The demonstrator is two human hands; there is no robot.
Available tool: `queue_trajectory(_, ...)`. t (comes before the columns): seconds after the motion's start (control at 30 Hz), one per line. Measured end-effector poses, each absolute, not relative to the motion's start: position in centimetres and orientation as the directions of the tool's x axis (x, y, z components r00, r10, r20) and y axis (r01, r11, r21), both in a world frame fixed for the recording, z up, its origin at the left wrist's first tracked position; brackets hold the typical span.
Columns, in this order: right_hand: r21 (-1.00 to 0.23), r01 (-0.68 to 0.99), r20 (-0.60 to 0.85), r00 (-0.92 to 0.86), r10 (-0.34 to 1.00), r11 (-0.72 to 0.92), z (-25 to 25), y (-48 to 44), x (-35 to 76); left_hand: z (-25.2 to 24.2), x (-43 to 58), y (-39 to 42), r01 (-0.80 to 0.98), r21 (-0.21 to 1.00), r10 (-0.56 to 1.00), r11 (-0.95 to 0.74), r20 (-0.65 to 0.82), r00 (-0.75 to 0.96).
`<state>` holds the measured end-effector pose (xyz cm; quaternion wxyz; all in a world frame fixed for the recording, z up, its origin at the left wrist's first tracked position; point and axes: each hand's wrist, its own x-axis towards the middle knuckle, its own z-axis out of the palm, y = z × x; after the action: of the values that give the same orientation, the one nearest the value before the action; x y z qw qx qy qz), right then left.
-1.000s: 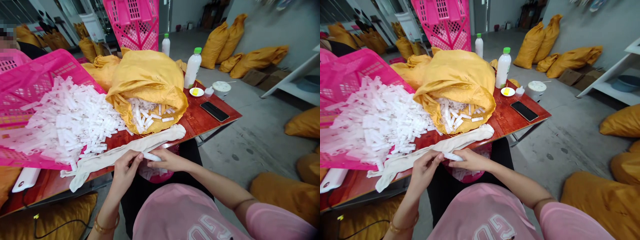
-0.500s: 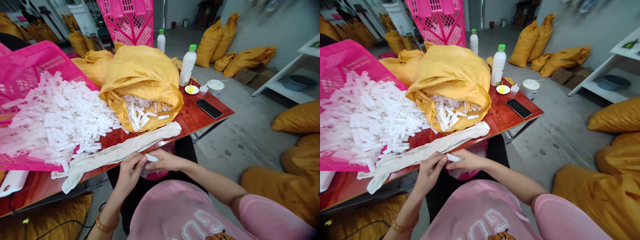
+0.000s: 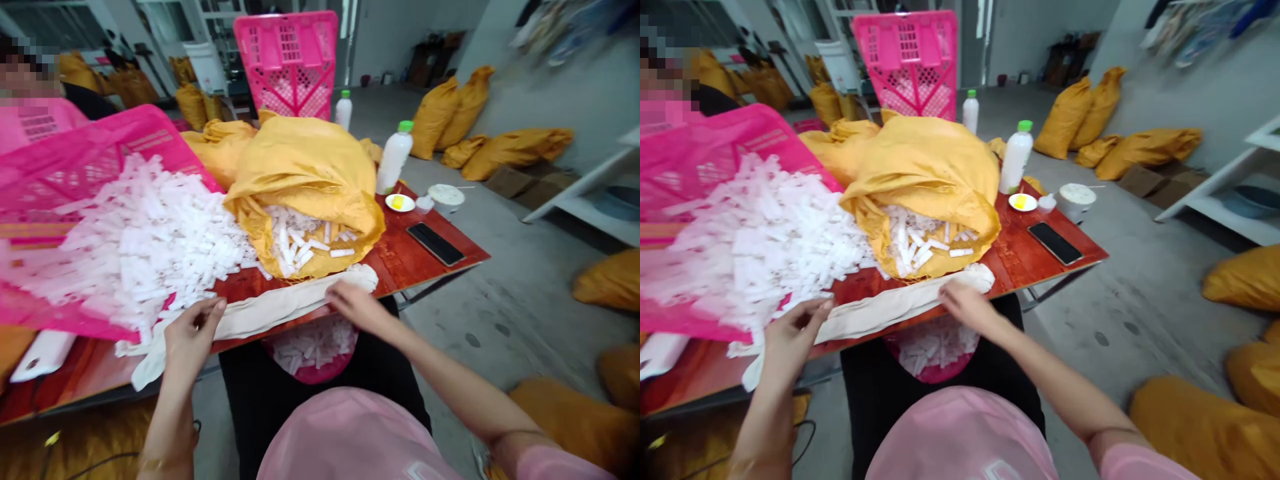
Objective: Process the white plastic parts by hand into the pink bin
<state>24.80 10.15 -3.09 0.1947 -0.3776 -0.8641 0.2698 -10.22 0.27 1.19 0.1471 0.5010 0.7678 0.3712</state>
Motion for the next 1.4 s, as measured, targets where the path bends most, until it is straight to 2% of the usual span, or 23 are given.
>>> queue_trajectory(0.1, -0.293, 0.797, 0.200, -0.489, 0.849, 0.528, -2.3, 16.8, 24.8, -0.1, -12.3, 2.5, 0.844, 0.476, 0.890, 0.246, 0.235, -0.392)
queue_trajectory(0.17, -0.180, 0.840, 0.178, -0.485, 0.856, 0.513, -2.3, 19.9, 24.1, -1.1, -13.1, 4.4, 0.887, 0.402, 0.920, 0.227, 0.211, -0.331)
queue_trajectory(0.33, -0.166, 0.832, 0.163, -0.506, 0.847, 0.530, -1.9, 20.7, 23.8, -2.1, -13.7, 8.3, 0.932, 0.336, 0.975, 0.135, 0.122, -0.185)
queue_trajectory(0.4, -0.274, 0.835, 0.193, -0.439, 0.878, 0.478, -1.4, 19.3, 24.4, -2.2, -13.3, 9.4, 0.933, 0.347, 0.989, 0.090, 0.079, -0.125)
queue_trajectory(0.47, -0.536, 0.745, 0.204, -0.342, 0.917, 0.397, -0.9, 17.8, 24.9, -2.5, -12.4, 10.4, 0.925, 0.374, 0.996, 0.063, 0.039, -0.083)
queue_trajectory(0.53, -0.821, 0.501, 0.138, -0.293, 0.946, 0.275, -0.8, 16.2, 25.1, -3.1, -10.9, 11.4, 0.914, 0.397, 0.995, 0.088, 0.008, -0.100)
queue_trajectory(0.57, -0.907, 0.370, 0.088, -0.304, 0.948, 0.203, -0.8, 15.5, 24.9, -3.4, -10.1, 11.8, 0.907, 0.403, 0.991, 0.123, -0.002, -0.134)
queue_trajectory(0.63, -0.981, 0.180, 0.001, -0.361, 0.933, 0.071, -1.0, 14.1, 24.4, -4.2, -8.6, 12.6, 0.889, 0.409, 0.975, 0.207, -0.007, -0.224)
queue_trajectory(0.73, -0.992, 0.127, -0.042, -0.436, 0.899, 0.015, -1.0, 12.4, 23.6, -4.7, -7.6, 13.0, 0.856, 0.429, 0.947, 0.288, 0.006, -0.322)
queue_trajectory(0.97, -0.959, 0.186, 0.073, -0.571, 0.818, 0.216, 0.4, 8.8, 23.1, -1.5, -8.1, 8.4, 0.796, 0.553, 0.940, 0.246, 0.063, -0.334)
queue_trajectory(1.07, -0.945, 0.192, 0.084, -0.638, 0.765, 0.263, 0.7, 7.4, 22.4, 0.8, -5.3, 5.2, 0.685, 0.713, 0.960, 0.148, 0.064, -0.274)
queue_trajectory(1.13, -0.947, 0.174, 0.088, -0.668, 0.739, 0.270, 0.7, 6.7, 22.0, 2.2, -2.6, 3.1, 0.482, 0.874, 0.972, 0.058, 0.062, -0.228)
queue_trajectory(1.17, -0.949, 0.163, 0.092, -0.678, 0.729, 0.271, 0.6, 6.3, 21.8, 2.7, -1.4, 2.2, 0.437, 0.899, 0.976, 0.026, 0.072, -0.206)
queue_trajectory(1.2, -0.950, 0.155, 0.094, -0.687, 0.721, 0.271, 0.5, 6.1, 21.7, 3.2, -0.4, 1.4, 0.429, 0.903, 0.977, -0.005, 0.096, -0.191)
queue_trajectory(1.3, -0.944, 0.161, 0.094, -0.707, 0.701, 0.289, 0.2, 5.4, 21.8, 3.7, 1.2, -0.2, 0.558, 0.825, 0.978, -0.095, 0.182, -0.104)
queue_trajectory(1.4, -0.884, 0.230, 0.146, -0.690, 0.709, 0.406, 0.1, 4.8, 21.9, 3.2, 1.8, -0.8, 0.606, 0.783, 0.985, -0.144, 0.169, 0.015)
